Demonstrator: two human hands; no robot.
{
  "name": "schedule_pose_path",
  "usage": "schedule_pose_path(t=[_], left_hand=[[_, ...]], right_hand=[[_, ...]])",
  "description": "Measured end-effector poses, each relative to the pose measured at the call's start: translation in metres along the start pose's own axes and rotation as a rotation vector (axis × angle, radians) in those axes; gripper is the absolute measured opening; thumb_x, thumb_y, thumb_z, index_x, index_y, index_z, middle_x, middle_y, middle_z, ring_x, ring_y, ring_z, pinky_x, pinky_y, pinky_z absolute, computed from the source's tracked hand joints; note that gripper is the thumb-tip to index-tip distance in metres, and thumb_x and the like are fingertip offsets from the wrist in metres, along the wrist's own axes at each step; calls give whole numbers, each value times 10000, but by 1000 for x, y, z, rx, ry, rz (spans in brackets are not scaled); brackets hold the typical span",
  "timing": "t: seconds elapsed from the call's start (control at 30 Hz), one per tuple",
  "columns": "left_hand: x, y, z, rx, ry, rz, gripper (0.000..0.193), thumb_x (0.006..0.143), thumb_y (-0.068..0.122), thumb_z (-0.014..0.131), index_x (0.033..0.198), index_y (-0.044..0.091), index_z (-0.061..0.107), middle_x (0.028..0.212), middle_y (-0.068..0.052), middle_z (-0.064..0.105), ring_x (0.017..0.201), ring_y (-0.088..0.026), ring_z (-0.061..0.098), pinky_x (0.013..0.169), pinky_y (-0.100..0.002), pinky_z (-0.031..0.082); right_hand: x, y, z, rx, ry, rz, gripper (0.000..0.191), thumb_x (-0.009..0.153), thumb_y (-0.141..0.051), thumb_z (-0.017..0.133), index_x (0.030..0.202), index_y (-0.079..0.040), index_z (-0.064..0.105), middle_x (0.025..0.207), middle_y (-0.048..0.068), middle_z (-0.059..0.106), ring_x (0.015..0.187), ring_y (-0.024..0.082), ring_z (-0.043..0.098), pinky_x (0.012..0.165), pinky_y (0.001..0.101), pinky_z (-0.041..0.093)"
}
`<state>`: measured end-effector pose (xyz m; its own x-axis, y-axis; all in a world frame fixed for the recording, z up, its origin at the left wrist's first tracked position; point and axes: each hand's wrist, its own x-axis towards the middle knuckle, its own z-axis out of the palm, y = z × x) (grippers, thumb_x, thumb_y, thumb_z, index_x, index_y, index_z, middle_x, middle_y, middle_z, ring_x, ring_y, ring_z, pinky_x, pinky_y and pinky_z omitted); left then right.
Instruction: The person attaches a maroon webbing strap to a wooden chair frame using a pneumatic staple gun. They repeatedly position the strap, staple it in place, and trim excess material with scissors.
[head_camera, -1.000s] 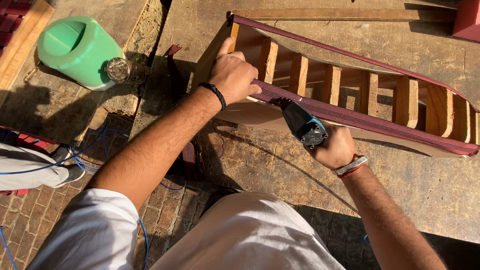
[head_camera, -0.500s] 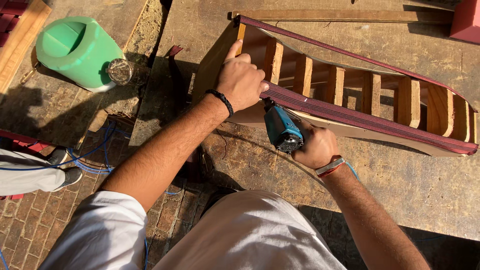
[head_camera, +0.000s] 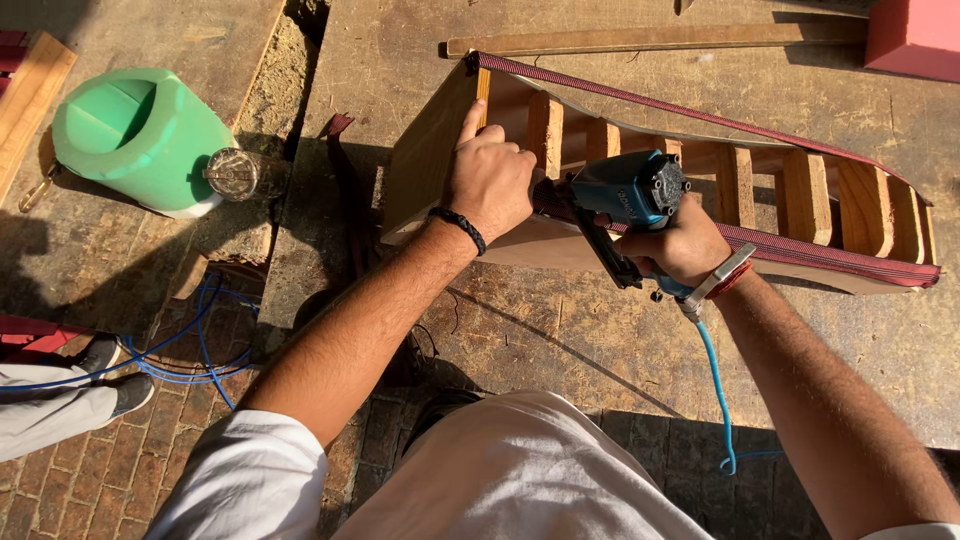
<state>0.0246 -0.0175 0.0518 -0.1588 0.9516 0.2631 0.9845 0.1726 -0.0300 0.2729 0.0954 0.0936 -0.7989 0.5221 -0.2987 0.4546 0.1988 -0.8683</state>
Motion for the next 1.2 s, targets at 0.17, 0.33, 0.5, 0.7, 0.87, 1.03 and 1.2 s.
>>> schedule_pose_path(t=[0.17,0.33,0.5,0.7,0.87,1.03,1.2], left_hand=[[-4,2,-4,10,85,41,171,786,116,701,616,114,716,614,-27,628,802,-222,590,1249,-558,143],[-15,-1,-19,-175,170,43,94,843,129,727,749,127,733,674,-24,659,791,-221,616,1239,-575,167],[-28,-4,-46,-281,194,-10,82,911,214,740,918,134,757,832,-33,741,855,-226,672,1223,-603,195],[-3,80,-9,-502,51,114,318,912,347,761,1119,110,717,1087,-81,742,1050,-260,668,1145,-583,290],[34,156,33,-451,-278,58,498,841,506,773,1138,117,682,1102,-76,700,1103,-253,602,1046,-527,426],[51,177,51,-266,-103,137,566,574,588,868,908,161,702,979,-75,693,1043,-295,627,938,-660,455],[58,168,87,-717,-334,-30,244,836,324,825,881,122,695,782,-9,730,726,-156,704,685,-397,565]], right_hand=[[1,-11,-10,88,-38,12,342,689,-34,738,1030,-27,715,700,95,645,545,172,591,479,340,465],[-40,23,38,-131,246,-5,305,707,-177,837,944,-19,731,752,93,752,651,161,716,606,338,571],[-114,95,68,-87,395,260,293,692,-241,851,845,-8,763,680,137,754,594,255,718,584,410,564],[-141,157,28,-260,355,318,340,690,-293,861,849,-8,764,656,155,736,590,263,724,609,414,564],[-141,173,-2,-269,320,218,341,696,-293,851,864,-12,754,667,137,740,591,257,721,610,419,565],[-148,174,-16,-256,276,289,326,711,-266,843,888,-14,737,679,134,746,596,255,730,600,424,577],[-148,175,-18,-282,273,233,331,738,-293,833,909,-28,733,708,122,762,619,239,750,632,399,606]])
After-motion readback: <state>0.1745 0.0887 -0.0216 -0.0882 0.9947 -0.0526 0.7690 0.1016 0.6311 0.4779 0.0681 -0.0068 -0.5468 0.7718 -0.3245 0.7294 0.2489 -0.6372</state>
